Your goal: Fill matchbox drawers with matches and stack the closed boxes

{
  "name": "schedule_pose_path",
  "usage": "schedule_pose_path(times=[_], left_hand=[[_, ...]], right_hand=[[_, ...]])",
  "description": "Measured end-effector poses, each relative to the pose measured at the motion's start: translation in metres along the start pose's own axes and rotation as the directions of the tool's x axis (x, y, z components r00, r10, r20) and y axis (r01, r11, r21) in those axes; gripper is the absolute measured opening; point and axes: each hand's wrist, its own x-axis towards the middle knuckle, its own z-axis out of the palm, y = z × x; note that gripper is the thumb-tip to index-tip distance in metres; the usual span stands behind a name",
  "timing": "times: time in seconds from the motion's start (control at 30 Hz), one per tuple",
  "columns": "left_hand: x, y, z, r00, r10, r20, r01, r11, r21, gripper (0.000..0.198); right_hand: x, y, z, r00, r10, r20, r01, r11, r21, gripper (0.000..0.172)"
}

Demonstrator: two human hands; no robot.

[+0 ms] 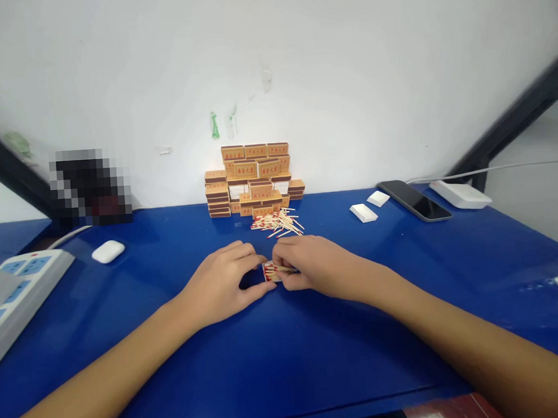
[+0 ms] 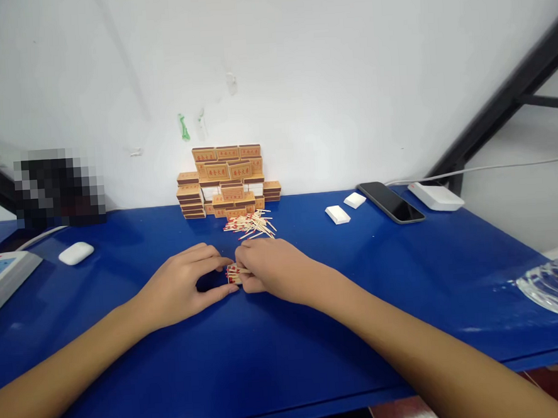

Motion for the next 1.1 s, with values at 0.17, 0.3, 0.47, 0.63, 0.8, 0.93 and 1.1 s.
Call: schedule_pose_path(times=[0.17,0.3,0.47,0.63,0.8,0.93,1.1], left_hand=[[0.0,0.0,0.0,1.0,0.002,-0.008,-0.002,1.0,0.003,0.027],[-0.001,0.0,0.0,1.0,-0.008,-0.001,0.008,1.0,0.003,0.028],[0.0,-0.001,0.0,1.0,-0.005,0.001,0.005,1.0,-0.015,0.025],[0.0,-0.002,0.001,1.0,-0.005,0.004,0.005,1.0,-0.015,0.025],[-0.001,-0.003,-0.001,1.0,-0.019,0.003,0.019,1.0,0.001,0.029],[-0.001,-0.004,-0.001,1.0,-0.01,-0.004,0.01,1.0,0.012,0.031],[-0.001,-0.005,0.0,1.0,-0.012,-0.003,0.012,1.0,0.021,0.03]], right_hand=[[-0.006,0.008,0.0,0.995,-0.075,-0.064,0.076,0.997,0.008,0.007],[-0.007,0.011,-0.001,0.992,-0.091,-0.087,0.09,0.996,-0.011,0.011],[-0.003,0.009,0.005,0.99,-0.1,-0.098,0.099,0.995,-0.017,0.014],[-0.003,0.007,0.006,0.99,-0.101,-0.097,0.101,0.995,-0.006,0.016],[-0.007,0.013,-0.004,0.991,-0.091,-0.095,0.089,0.996,-0.025,0.011],[-0.008,0.016,-0.006,0.994,-0.086,-0.065,0.081,0.994,-0.069,0.01],[-0.007,0.015,0.0,0.99,-0.104,-0.092,0.096,0.992,-0.084,0.012]])
